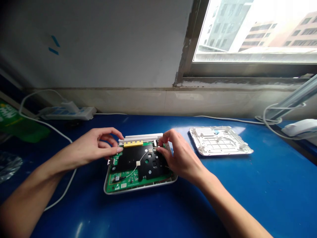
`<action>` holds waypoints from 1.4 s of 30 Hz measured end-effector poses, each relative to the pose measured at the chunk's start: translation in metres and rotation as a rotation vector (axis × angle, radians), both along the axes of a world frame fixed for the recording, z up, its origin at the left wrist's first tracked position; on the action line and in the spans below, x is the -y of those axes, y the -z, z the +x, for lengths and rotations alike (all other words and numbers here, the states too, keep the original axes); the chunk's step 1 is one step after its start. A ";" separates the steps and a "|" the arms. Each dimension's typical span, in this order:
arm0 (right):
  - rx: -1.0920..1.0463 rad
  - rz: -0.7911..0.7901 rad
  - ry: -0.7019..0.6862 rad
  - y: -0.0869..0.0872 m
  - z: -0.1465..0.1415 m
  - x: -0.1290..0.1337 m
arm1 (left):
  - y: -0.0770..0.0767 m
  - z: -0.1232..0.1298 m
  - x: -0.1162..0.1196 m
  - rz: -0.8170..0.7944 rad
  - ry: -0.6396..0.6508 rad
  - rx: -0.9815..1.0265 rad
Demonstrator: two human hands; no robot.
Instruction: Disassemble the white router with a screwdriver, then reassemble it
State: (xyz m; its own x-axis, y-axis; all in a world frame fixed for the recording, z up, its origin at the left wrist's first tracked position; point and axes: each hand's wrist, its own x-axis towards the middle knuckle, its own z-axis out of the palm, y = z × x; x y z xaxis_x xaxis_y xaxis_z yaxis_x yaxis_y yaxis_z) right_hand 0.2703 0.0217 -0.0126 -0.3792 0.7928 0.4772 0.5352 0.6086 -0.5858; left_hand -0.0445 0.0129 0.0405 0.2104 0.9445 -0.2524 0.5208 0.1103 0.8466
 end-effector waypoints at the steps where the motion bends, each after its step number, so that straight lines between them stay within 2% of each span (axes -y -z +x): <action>1: 0.003 0.002 -0.004 0.000 0.000 0.000 | 0.000 0.000 0.000 -0.001 0.005 0.005; 6: -0.005 0.007 -0.001 -0.001 0.000 0.001 | 0.000 -0.002 0.001 -0.024 0.036 0.068; 14: -0.014 -0.050 -0.026 -0.002 0.002 0.000 | 0.006 -0.002 0.000 -0.037 0.087 0.055; 19: -0.019 -0.039 -0.026 -0.002 0.001 0.001 | 0.003 -0.001 0.001 -0.062 0.127 0.095; 24: -0.060 -0.063 -0.025 -0.005 -0.002 0.002 | 0.002 -0.004 -0.001 -0.083 0.116 0.144; 31: -0.002 -0.103 -0.077 -0.011 0.004 0.003 | 0.001 -0.002 -0.003 -0.105 0.132 0.126; 42: 0.024 -0.114 -0.063 -0.007 0.007 -0.001 | 0.008 -0.005 -0.003 -0.128 0.085 0.131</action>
